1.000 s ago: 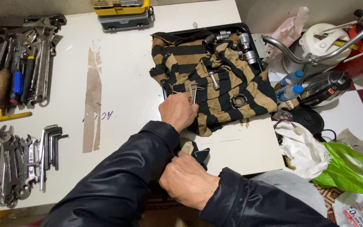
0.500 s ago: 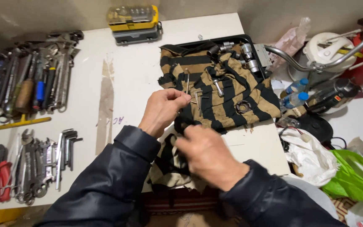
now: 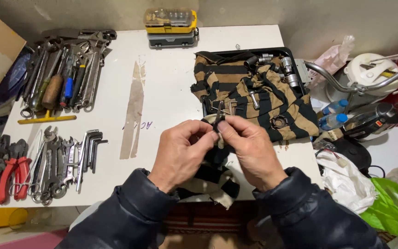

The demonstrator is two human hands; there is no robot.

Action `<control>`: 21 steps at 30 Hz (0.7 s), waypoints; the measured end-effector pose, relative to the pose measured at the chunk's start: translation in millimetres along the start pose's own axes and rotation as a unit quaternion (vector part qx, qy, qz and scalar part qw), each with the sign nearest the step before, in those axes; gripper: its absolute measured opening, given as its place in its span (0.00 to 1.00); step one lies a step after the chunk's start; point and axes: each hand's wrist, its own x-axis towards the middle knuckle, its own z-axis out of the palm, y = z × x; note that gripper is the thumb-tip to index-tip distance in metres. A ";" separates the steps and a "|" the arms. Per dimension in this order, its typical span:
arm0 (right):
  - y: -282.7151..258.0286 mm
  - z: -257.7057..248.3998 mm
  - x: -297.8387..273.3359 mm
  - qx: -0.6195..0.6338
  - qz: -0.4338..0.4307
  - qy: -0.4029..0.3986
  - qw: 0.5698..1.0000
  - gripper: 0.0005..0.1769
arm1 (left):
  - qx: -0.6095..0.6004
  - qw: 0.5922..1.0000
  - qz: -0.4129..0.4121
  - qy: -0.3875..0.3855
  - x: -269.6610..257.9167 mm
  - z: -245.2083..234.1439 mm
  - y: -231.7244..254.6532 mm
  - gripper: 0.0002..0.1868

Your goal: The person cleans small metal tools, including hex keys and a socket, using a striped cloth. They wipe each tool individually and place them back into a tool roll on the table.

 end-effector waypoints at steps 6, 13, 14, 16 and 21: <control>13.3 3.0 6.5 0.030 0.001 -0.002 1.000 0.08 | 0.016 0.999 0.028 0.006 2.1 -5.4 -8.7 0.05; 12.3 3.1 10.8 0.007 0.009 0.002 1.000 0.05 | -0.059 0.994 -0.084 -0.042 -0.1 -6.0 -5.7 0.10; 13.0 3.6 11.6 0.007 0.006 0.010 1.000 0.05 | -0.093 0.989 -0.103 -0.045 -0.8 -4.9 -5.1 0.10; 13.5 4.5 13.0 0.006 0.003 0.018 1.000 0.05 | -0.128 0.983 -0.123 -0.046 -0.1 -0.9 -10.7 0.10; 6.7 9.7 11.6 0.025 0.001 0.057 0.998 0.05 | -0.201 0.968 -0.137 -0.056 6.7 7.1 -28.5 0.11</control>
